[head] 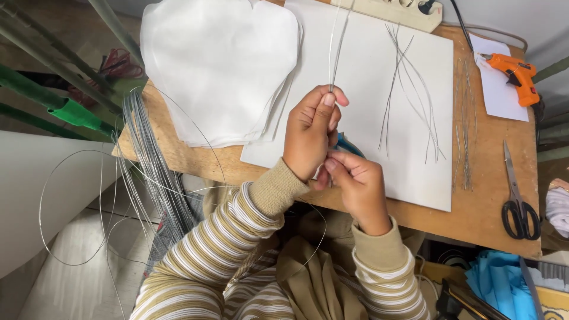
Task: Bending and cutting thin metal wires to a specific shape using pliers.
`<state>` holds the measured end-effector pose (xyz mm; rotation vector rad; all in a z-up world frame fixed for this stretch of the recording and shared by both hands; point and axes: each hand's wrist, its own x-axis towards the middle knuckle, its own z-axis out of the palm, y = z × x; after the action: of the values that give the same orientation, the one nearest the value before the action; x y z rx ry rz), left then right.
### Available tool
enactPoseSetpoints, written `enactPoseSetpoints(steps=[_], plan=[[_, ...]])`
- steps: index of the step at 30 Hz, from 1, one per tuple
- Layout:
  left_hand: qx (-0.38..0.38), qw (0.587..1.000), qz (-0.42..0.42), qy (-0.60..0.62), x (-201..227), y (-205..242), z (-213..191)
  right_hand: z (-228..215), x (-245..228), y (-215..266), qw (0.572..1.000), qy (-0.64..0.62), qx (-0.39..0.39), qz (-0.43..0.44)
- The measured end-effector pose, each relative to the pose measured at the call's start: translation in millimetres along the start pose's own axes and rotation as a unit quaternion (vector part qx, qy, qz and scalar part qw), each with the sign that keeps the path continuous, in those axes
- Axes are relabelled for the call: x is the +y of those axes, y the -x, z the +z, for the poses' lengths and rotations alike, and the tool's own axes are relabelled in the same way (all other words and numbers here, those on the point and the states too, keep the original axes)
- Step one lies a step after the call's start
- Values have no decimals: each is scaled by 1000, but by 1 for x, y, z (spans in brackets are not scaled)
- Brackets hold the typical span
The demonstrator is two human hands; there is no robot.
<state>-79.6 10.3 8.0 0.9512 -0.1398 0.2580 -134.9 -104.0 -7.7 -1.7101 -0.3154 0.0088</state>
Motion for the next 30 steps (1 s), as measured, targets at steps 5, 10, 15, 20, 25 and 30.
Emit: enactPoseSetpoints(steps=[5, 10, 15, 20, 25, 30], plan=[[-38, 994, 20, 99, 30, -36, -15, -12, 14, 27, 974, -172, -78, 125], [-54, 986, 0, 156, 68, -47, -20, -13, 15, 49, 956, -187, -142, 175], [16, 995, -21, 96, 84, -37, -7, 2, 13, 67, 993, -28, -81, 81], [66, 995, 50, 60, 79, -33, 0, 11, 9, 71, 998, 2, -44, 39], [100, 984, 147, 2, 78, -28, 7, 12, 10, 69, 994, -42, -70, 70], [77, 992, 98, 15, 83, -27, 12, 17, 16, 69, 996, -44, -55, 62]])
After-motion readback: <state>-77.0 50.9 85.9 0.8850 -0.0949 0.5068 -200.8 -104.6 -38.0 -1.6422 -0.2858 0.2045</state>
